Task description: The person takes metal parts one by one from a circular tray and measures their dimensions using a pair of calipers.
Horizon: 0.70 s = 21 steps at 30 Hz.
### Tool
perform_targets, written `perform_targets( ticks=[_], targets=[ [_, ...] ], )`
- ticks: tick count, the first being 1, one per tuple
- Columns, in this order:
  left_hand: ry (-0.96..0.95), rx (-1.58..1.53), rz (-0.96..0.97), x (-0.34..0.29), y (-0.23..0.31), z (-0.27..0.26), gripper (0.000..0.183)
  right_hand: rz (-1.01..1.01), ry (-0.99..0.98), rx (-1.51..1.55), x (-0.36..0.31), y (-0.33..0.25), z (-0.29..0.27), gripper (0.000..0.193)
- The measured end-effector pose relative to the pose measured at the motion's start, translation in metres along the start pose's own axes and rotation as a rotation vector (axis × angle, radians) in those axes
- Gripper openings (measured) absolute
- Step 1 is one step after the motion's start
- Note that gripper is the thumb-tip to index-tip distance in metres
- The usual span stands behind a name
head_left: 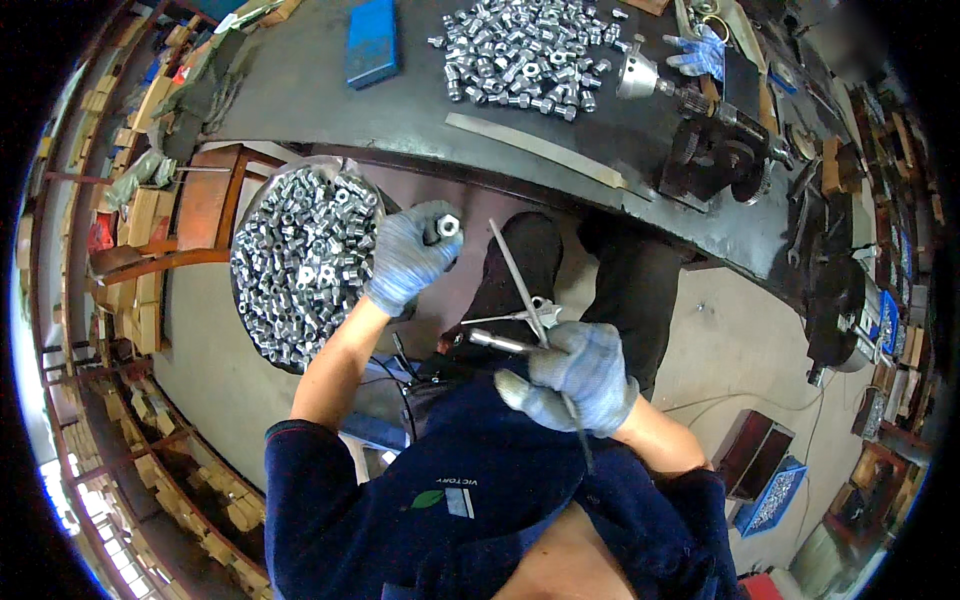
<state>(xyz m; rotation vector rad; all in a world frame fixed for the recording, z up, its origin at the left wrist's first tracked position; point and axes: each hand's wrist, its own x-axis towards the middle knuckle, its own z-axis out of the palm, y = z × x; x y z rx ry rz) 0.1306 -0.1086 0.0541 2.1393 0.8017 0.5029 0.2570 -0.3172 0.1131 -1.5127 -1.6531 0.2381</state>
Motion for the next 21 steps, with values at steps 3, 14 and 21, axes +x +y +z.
perform_targets(
  ticks=[3, 14, 21],
  targets=[
    [0.049, -0.09, 0.036, 0.012, -0.009, -0.003, 0.02, 0.022, 0.052, 0.051, -0.004, 0.002, -0.004, 0.032],
    [-0.08, -0.167, -0.147, 0.179, 0.024, 0.019, 0.048, 0.128, 0.125, 0.108, -0.02, 0.012, 0.003, 0.034],
    [0.016, -0.763, 0.022, 0.228, 0.034, -0.007, 0.047, 0.197, 0.121, 0.078, -0.027, 0.011, 0.001, 0.033]
  ],
)
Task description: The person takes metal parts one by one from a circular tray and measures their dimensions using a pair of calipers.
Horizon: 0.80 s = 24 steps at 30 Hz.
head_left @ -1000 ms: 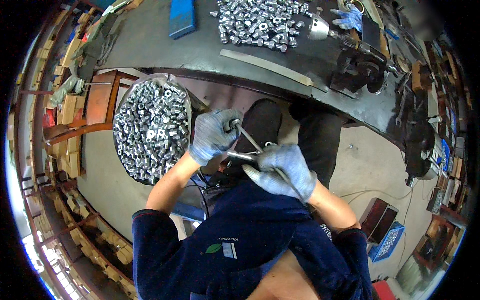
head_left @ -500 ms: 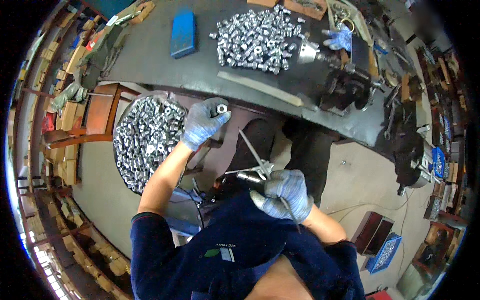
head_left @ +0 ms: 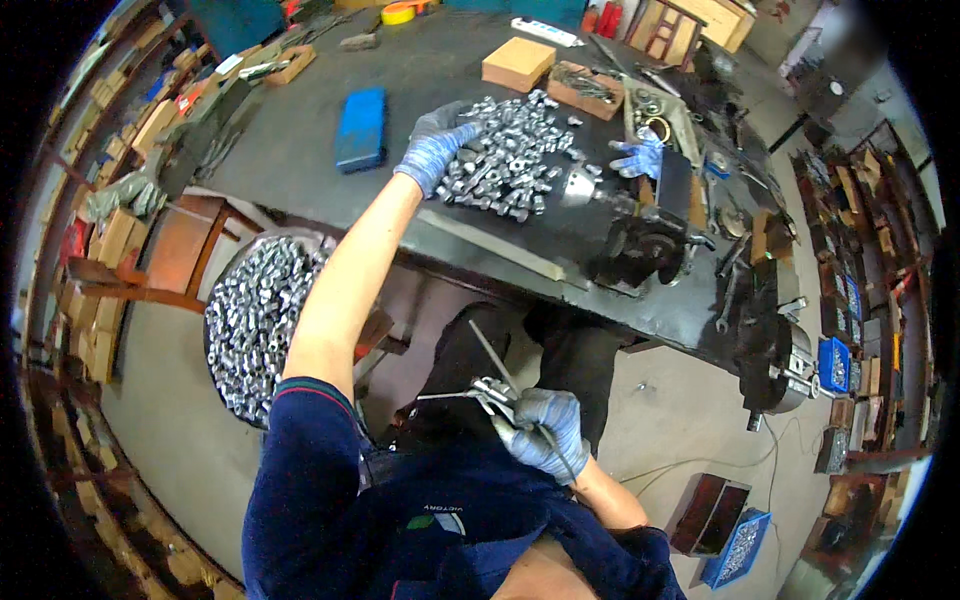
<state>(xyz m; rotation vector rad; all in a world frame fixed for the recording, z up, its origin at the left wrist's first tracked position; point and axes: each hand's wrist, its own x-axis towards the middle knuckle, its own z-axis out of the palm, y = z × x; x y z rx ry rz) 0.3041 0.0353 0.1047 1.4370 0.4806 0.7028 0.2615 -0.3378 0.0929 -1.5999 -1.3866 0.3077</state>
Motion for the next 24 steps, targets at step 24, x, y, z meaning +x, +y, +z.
perform_targets(
  ticks=[24],
  targets=[
    [-0.491, 1.817, -0.2, -0.214, -0.042, -0.164, 0.029, -0.005, -0.039, 0.144, -0.005, 0.01, 0.023, 0.032]
  ],
)
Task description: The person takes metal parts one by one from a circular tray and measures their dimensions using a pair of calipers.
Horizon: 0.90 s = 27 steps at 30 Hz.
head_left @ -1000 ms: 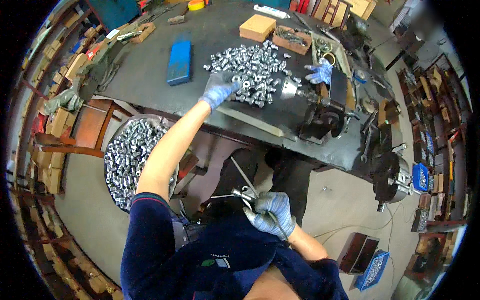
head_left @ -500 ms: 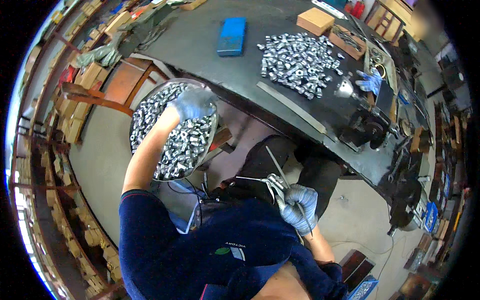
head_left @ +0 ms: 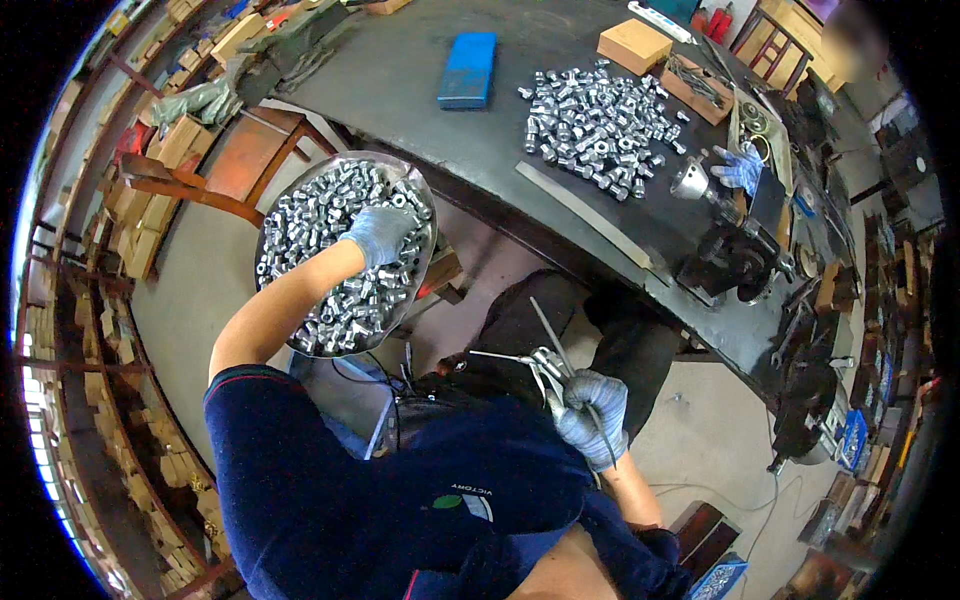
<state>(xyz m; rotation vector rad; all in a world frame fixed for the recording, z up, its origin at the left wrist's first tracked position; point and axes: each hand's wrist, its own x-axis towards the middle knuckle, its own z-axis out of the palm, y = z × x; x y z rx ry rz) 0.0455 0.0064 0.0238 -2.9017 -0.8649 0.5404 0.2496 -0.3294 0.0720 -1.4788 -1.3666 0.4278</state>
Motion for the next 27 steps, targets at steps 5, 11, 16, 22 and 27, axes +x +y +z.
perform_targets(
  ticks=[5, 11, 16, 22, 27],
  targets=[
    [0.063, -0.071, -0.063, -0.014, -0.003, 0.001, 0.024, 0.018, -0.005, 0.037, -0.002, 0.002, -0.001, 0.033],
    [0.178, -1.417, -0.162, -0.055, 0.021, -0.037, 0.034, 0.041, 0.008, -0.02, 0.002, 0.011, -0.003, 0.034],
    [-0.059, -1.966, 0.089, -0.071, 0.096, -0.058, 0.037, 0.027, -0.053, -0.026, 0.016, 0.009, 0.0, 0.035],
    [-0.173, -1.803, 0.277, -0.054, 0.131, -0.053, 0.039, 0.004, -0.053, -0.077, 0.02, 0.012, -0.005, 0.037],
    [-0.154, -1.661, 0.288, -0.053, 0.132, -0.068, 0.034, -0.042, -0.093, -0.211, 0.024, 0.013, -0.001, 0.039]
  ],
)
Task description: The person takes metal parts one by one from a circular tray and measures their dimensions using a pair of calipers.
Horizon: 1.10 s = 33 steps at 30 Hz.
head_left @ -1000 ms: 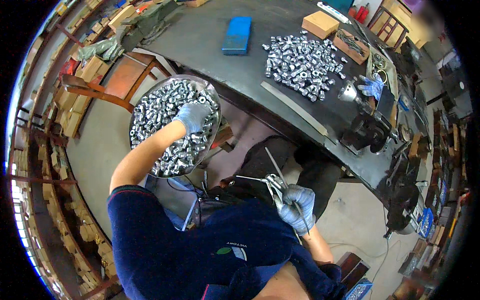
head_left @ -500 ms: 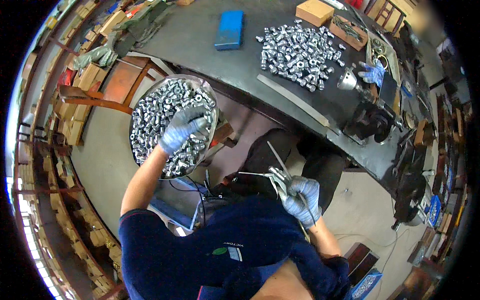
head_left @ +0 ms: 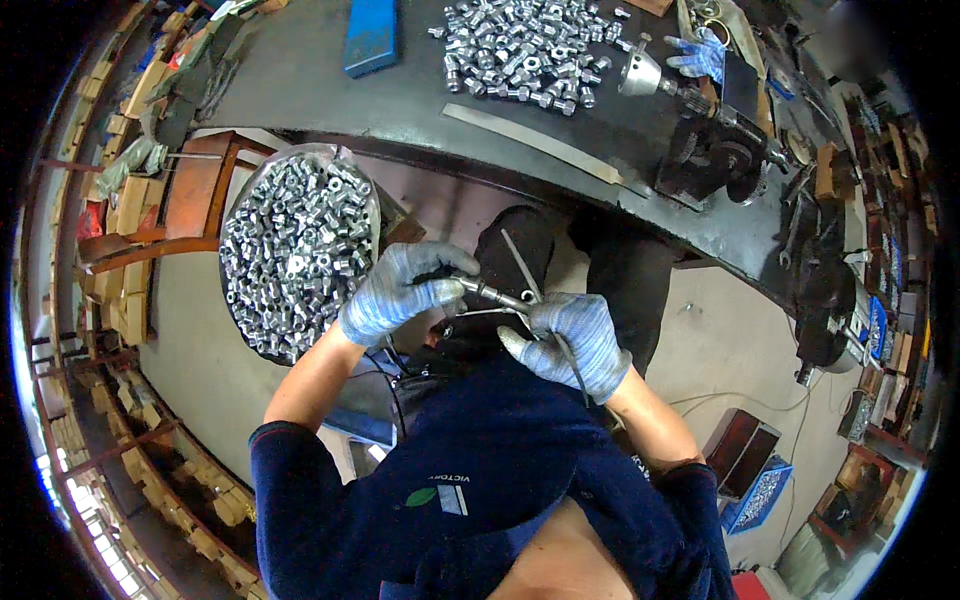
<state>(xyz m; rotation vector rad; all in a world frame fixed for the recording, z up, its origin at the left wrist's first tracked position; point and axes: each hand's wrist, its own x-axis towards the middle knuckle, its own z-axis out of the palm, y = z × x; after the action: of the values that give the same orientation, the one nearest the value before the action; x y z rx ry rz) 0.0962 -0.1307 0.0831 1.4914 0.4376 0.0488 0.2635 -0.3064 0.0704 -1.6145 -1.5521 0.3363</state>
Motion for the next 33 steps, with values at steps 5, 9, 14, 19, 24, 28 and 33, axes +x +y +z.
perform_targets(
  ticks=[5, 9, 14, 19, 24, 28, 33],
  targets=[
    [-0.123, 0.405, 0.233, 0.014, 0.003, -0.002, 0.027, -0.032, -0.05, -0.128, -0.001, -0.002, 0.003, 0.041],
    [-0.005, 0.177, -0.029, 0.012, 0.006, 0.01, 0.031, 0.004, -0.022, -0.151, -0.004, 0.0, 0.003, 0.04],
    [-0.019, -0.039, -0.163, 0.011, 0.0, 0.014, 0.03, 0.023, -0.011, -0.088, -0.004, 0.002, 0.002, 0.036],
    [-0.079, -0.175, -0.091, 0.016, 0.005, 0.016, 0.032, 0.229, 0.035, 0.309, -0.011, 0.015, 0.009, 0.029],
    [-0.031, -0.066, 0.129, 0.025, -0.01, 0.003, 0.033, 0.365, 0.041, 0.389, -0.022, 0.022, 0.001, 0.031],
    [0.278, 0.471, 0.202, 0.027, -0.006, -0.005, 0.019, 0.18, 0.06, 0.263, -0.019, 0.003, -0.021, 0.034],
    [0.46, 0.662, 0.232, 0.03, -0.015, 0.0, 0.02, -0.082, -0.043, 0.316, -0.005, -0.025, -0.038, 0.037]
  ],
)
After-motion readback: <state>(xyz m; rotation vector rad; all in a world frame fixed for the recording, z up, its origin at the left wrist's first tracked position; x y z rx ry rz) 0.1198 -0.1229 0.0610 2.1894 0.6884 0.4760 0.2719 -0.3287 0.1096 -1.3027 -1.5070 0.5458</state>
